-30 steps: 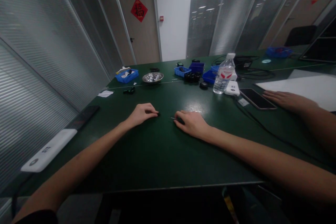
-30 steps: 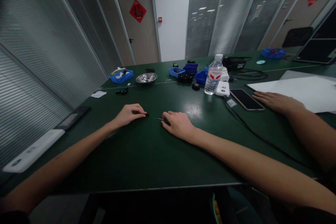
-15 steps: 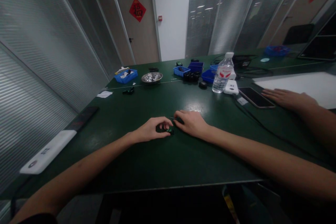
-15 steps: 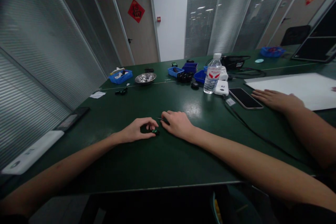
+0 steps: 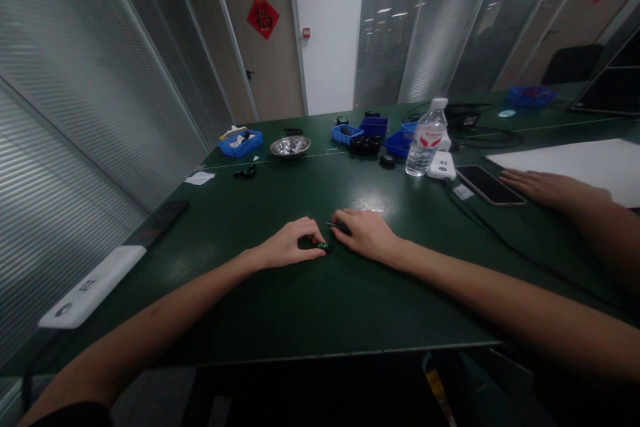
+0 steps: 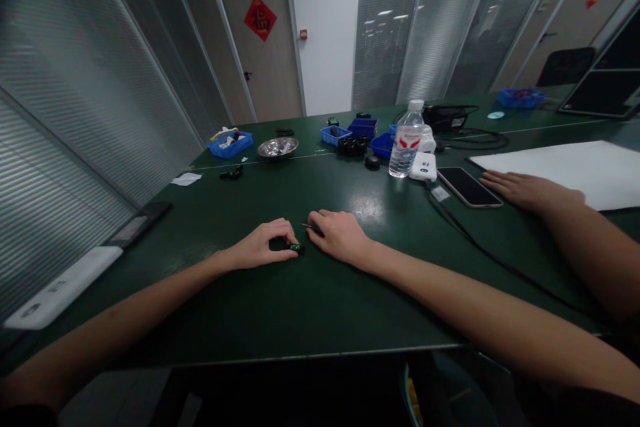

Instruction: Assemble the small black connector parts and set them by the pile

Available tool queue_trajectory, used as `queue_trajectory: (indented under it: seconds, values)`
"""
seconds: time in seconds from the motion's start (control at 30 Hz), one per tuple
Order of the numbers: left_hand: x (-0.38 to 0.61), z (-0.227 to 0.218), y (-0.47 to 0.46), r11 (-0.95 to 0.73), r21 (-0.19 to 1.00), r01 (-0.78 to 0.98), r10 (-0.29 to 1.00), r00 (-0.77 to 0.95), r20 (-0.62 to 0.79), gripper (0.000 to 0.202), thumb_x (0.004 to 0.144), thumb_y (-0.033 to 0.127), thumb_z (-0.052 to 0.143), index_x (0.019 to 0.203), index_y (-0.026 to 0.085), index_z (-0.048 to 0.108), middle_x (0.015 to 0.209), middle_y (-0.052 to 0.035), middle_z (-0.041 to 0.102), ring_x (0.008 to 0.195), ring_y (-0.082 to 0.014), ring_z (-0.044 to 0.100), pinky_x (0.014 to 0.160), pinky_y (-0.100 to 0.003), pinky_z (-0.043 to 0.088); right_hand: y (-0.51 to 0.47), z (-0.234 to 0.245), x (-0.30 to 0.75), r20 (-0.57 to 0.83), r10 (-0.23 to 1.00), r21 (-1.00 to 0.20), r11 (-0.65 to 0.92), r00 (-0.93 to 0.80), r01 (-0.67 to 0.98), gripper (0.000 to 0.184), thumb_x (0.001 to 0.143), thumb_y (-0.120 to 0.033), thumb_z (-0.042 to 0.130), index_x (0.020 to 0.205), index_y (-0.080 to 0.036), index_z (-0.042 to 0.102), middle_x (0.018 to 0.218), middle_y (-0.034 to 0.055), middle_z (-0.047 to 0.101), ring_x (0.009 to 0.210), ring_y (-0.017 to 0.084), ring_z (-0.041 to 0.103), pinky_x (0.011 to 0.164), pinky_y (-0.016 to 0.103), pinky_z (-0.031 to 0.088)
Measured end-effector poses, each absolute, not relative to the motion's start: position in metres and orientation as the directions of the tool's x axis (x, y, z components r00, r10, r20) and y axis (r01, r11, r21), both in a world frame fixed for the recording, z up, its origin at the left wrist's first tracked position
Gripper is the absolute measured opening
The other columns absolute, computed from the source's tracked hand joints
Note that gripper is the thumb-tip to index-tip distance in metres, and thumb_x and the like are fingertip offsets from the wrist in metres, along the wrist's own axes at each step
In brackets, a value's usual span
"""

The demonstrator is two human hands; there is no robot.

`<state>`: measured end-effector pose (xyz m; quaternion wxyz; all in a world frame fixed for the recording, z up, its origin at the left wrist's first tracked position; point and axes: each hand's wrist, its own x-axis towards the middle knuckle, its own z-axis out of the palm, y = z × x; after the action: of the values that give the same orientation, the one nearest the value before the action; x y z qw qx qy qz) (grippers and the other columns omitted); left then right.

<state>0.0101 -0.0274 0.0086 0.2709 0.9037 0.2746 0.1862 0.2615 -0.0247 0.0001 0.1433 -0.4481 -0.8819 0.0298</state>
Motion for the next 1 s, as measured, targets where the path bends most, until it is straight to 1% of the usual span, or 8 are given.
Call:
queue_trajectory:
  seconds: [0.1, 0.23, 0.37, 0.47, 0.6, 0.77, 1.0]
  values:
    - [0.01, 0.007, -0.028, -0.695, 0.583, 0.421, 0.623, 0.758, 0.194, 0.019, 0.095, 0.036, 0.067, 0.103, 0.019, 0.07, 0.098, -0.0049, 0.063, 0.093, -0.0198, 0.056, 0.081, -0.032, 0.044, -0.024, -0.001, 0.261, 0.232, 0.794, -0.178, 0.603, -0.562, 0.778, 0.025, 0.102, -0.043, 0.051, 0.113, -0.023, 0.063, 0.101, 0.0049, 0.07, 0.08, 0.018, 0.064, 0.064, 0.028, 0.035]
    - [0.009, 0.002, -0.024, -0.653, 0.566, 0.503, 0.711, 0.665, 0.228, 0.018, 0.096, 0.036, 0.065, 0.102, 0.019, 0.068, 0.099, -0.0041, 0.063, 0.092, -0.0195, 0.056, 0.081, -0.033, 0.045, -0.023, -0.002, 0.262, 0.236, 0.788, -0.174, 0.61, -0.569, 0.773, 0.029, 0.103, -0.046, 0.048, 0.112, -0.024, 0.064, 0.1, 0.0046, 0.07, 0.08, 0.017, 0.063, 0.064, 0.027, 0.033]
    - [0.006, -0.002, -0.02, -0.621, 0.559, 0.55, 0.756, 0.609, 0.24, 0.021, 0.098, 0.036, 0.061, 0.111, 0.022, 0.069, 0.098, -0.0039, 0.063, 0.09, -0.0197, 0.057, 0.079, -0.033, 0.045, -0.025, 0.0, 0.262, 0.235, 0.78, -0.189, 0.622, -0.581, 0.76, 0.033, 0.105, -0.047, 0.043, 0.113, -0.024, 0.065, 0.099, 0.0045, 0.069, 0.079, 0.017, 0.062, 0.064, 0.027, 0.033]
    - [0.005, -0.002, -0.019, -0.615, 0.554, 0.56, 0.762, 0.602, 0.237, 0.022, 0.098, 0.036, 0.061, 0.115, 0.024, 0.069, 0.097, -0.0032, 0.063, 0.089, -0.0196, 0.057, 0.08, -0.034, 0.044, -0.025, 0.001, 0.262, 0.228, 0.777, -0.196, 0.627, -0.587, 0.754, 0.033, 0.105, -0.046, 0.042, 0.113, -0.024, 0.066, 0.098, 0.0047, 0.069, 0.078, 0.016, 0.061, 0.064, 0.028, 0.032]
    - [0.005, -0.001, -0.02, -0.605, 0.57, 0.555, 0.768, 0.597, 0.233, 0.023, 0.098, 0.037, 0.062, 0.114, 0.023, 0.07, 0.103, -0.0042, 0.065, 0.094, -0.0206, 0.058, 0.081, -0.034, 0.045, -0.025, 0.002, 0.263, 0.226, 0.77, -0.195, 0.636, -0.597, 0.746, 0.029, 0.104, -0.043, 0.045, 0.111, -0.024, 0.066, 0.096, 0.0041, 0.068, 0.076, 0.015, 0.059, 0.065, 0.028, 0.032]
    - [0.004, -0.004, -0.019, -0.601, 0.579, 0.551, 0.772, 0.589, 0.239, 0.023, 0.098, 0.038, 0.061, 0.112, 0.023, 0.071, 0.105, -0.0048, 0.065, 0.095, -0.021, 0.058, 0.082, -0.035, 0.046, -0.025, 0.003, 0.262, 0.221, 0.76, -0.201, 0.648, -0.611, 0.734, 0.028, 0.103, -0.04, 0.046, 0.106, -0.023, 0.066, 0.096, 0.0042, 0.068, 0.075, 0.015, 0.057, 0.065, 0.027, 0.032]
    - [0.003, -0.003, -0.018, -0.612, 0.6, 0.515, 0.75, 0.62, 0.232, 0.023, 0.1, 0.035, 0.059, 0.116, 0.024, 0.07, 0.109, -0.0049, 0.064, 0.099, -0.0204, 0.059, 0.084, -0.033, 0.047, -0.028, 0.006, 0.262, 0.229, 0.732, -0.208, 0.681, -0.641, 0.703, 0.028, 0.103, -0.04, 0.045, 0.108, -0.022, 0.066, 0.096, 0.004, 0.066, 0.075, 0.014, 0.056, 0.065, 0.027, 0.032]
